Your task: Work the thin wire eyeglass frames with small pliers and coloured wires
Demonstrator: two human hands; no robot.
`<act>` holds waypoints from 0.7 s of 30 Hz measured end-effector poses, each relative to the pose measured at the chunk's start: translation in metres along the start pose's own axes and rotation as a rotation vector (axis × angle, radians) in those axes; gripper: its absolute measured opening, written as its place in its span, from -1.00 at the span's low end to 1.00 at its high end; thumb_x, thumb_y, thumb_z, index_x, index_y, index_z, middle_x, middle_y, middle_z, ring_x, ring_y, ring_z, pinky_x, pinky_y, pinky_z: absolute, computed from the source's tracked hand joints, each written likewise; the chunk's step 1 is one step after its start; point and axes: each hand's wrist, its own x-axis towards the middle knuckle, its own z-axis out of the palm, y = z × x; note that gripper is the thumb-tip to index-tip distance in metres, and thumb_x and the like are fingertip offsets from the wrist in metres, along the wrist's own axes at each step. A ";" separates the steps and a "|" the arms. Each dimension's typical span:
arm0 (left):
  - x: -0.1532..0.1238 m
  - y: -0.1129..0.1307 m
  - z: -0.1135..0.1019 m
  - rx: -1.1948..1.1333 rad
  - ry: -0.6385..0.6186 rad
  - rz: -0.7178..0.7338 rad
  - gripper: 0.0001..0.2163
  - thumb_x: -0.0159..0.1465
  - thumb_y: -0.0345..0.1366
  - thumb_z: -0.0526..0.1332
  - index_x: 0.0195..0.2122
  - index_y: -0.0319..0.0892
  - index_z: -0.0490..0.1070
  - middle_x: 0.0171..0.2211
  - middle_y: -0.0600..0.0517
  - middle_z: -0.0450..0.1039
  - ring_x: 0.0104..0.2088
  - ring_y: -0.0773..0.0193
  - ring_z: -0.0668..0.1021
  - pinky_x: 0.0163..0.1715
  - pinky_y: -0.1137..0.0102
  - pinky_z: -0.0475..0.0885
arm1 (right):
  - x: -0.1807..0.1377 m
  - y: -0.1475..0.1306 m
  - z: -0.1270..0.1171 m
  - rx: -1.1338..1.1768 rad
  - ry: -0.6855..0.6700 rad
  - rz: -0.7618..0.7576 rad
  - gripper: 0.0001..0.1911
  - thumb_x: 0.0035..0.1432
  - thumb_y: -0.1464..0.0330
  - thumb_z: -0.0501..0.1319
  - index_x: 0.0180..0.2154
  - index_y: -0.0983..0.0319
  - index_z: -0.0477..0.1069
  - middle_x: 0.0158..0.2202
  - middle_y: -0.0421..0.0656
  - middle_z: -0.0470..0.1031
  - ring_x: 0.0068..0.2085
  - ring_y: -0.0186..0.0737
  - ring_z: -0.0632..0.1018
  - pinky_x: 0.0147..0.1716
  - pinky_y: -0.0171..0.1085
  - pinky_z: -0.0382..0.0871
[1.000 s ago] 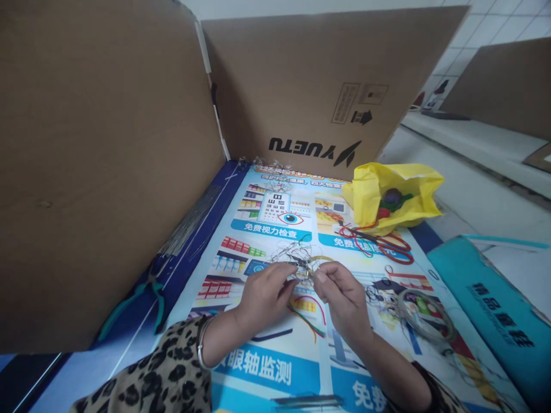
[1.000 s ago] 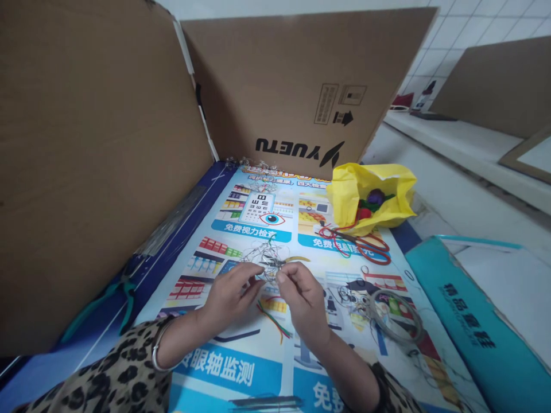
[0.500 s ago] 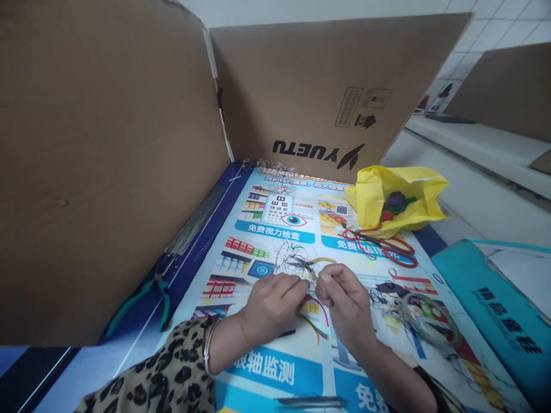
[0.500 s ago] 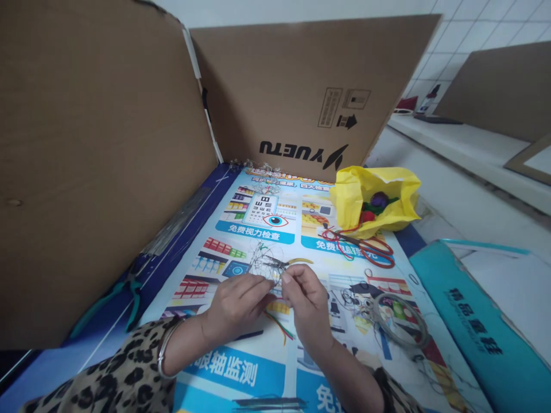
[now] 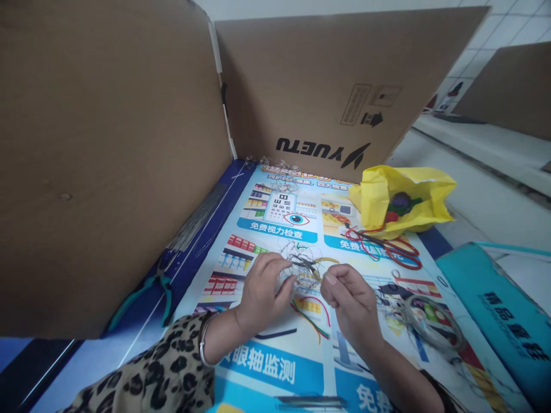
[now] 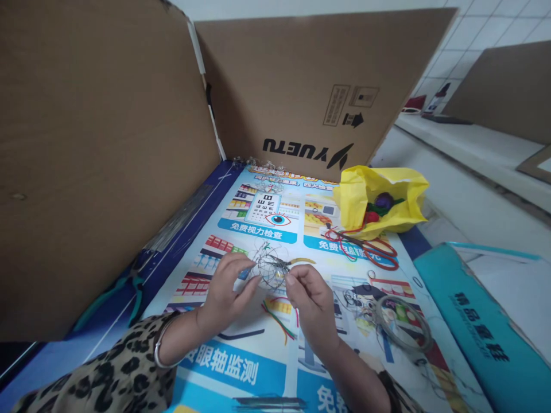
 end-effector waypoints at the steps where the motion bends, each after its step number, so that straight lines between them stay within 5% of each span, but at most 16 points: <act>1: 0.001 -0.001 0.001 0.009 -0.016 -0.022 -0.75 0.12 -0.46 0.20 -0.17 -0.16 0.29 -0.23 -0.06 0.35 -0.16 0.18 0.42 -0.14 0.24 0.39 | 0.000 0.000 0.000 -0.002 0.001 0.003 -0.86 0.16 0.30 0.15 -0.41 0.20 0.27 -0.65 -0.34 0.11 -0.59 -0.41 0.16 -0.57 -0.33 0.03; 21: 0.002 -0.022 0.007 0.012 -0.129 -0.257 -0.79 0.14 -0.46 0.14 -0.18 -0.19 0.29 -0.24 -0.05 0.42 -0.18 0.20 0.47 -0.18 0.28 0.40 | 0.001 -0.005 -0.005 -0.033 -0.027 -0.018 -0.86 0.15 0.29 0.15 -0.41 0.21 0.30 -0.62 -0.32 0.12 -0.59 -0.41 0.15 -0.58 -0.33 0.01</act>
